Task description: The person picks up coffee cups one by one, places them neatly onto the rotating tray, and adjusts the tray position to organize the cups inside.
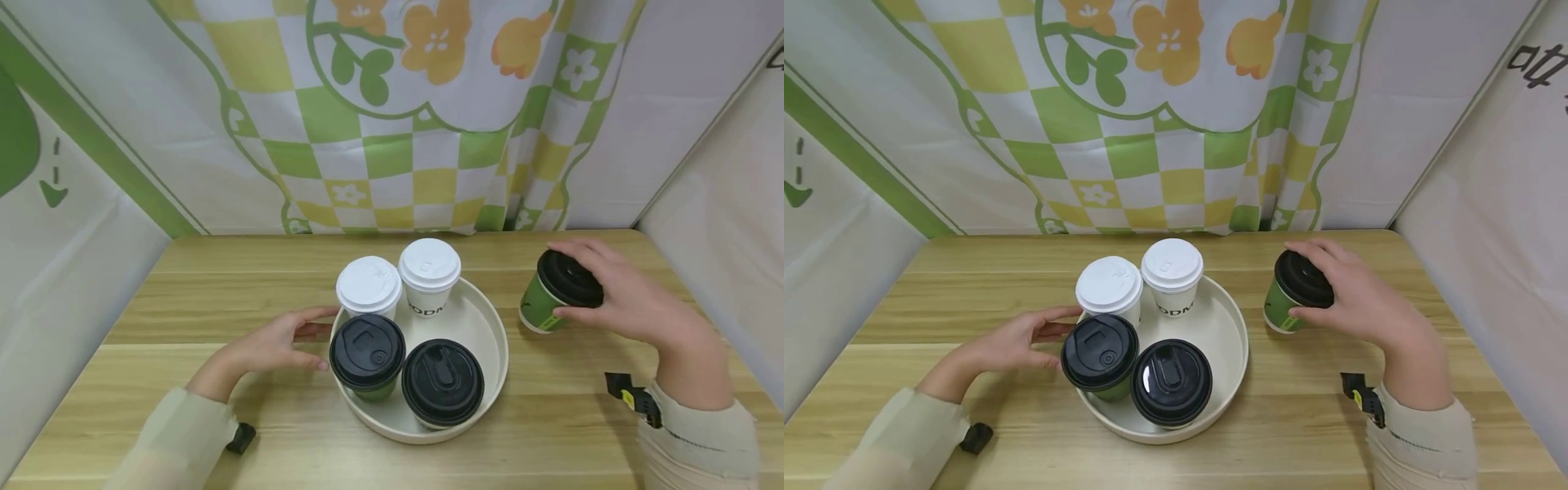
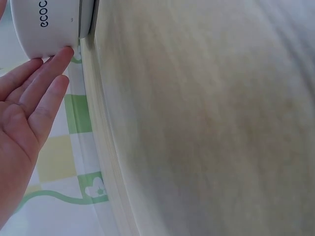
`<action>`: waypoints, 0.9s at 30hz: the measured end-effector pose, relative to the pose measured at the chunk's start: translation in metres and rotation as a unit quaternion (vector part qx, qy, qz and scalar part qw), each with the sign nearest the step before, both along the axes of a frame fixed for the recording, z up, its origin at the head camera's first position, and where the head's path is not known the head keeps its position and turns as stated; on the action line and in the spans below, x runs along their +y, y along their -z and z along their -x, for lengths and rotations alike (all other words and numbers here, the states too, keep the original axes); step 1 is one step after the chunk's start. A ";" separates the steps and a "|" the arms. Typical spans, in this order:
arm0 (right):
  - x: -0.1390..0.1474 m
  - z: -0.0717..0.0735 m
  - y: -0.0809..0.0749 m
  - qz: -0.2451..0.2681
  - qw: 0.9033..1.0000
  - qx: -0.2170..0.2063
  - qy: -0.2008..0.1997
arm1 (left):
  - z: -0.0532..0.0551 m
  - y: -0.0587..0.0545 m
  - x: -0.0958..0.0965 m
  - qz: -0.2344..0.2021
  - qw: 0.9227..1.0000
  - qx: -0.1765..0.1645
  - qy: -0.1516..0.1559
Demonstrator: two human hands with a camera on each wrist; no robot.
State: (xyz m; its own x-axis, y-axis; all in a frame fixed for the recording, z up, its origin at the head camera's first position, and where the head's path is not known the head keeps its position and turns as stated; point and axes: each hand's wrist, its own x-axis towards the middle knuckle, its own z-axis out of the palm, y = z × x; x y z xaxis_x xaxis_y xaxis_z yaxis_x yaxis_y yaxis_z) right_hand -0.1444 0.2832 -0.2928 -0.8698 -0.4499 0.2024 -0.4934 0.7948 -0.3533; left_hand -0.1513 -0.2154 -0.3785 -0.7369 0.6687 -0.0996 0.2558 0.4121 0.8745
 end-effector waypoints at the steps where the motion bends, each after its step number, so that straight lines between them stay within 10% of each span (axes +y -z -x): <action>1: 0.000 0.000 0.000 0.000 1.000 -0.001 0.001 | 0.001 0.000 0.001 -0.001 1.000 -0.001 0.000; 27: 0.001 -0.005 -0.003 -0.002 1.000 0.023 -0.020 | 0.018 0.001 0.004 -0.007 0.999 -0.021 0.030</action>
State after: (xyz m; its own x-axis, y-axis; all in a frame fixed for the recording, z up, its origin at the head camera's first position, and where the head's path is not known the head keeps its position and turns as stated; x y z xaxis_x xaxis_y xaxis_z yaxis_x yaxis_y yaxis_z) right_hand -0.1391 0.2841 -0.2898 -0.8405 -0.4859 0.2395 -0.5411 0.7752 -0.3262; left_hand -0.1696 -0.2117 -0.3796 -0.6901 0.7138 -0.1195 0.2427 0.3837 0.8910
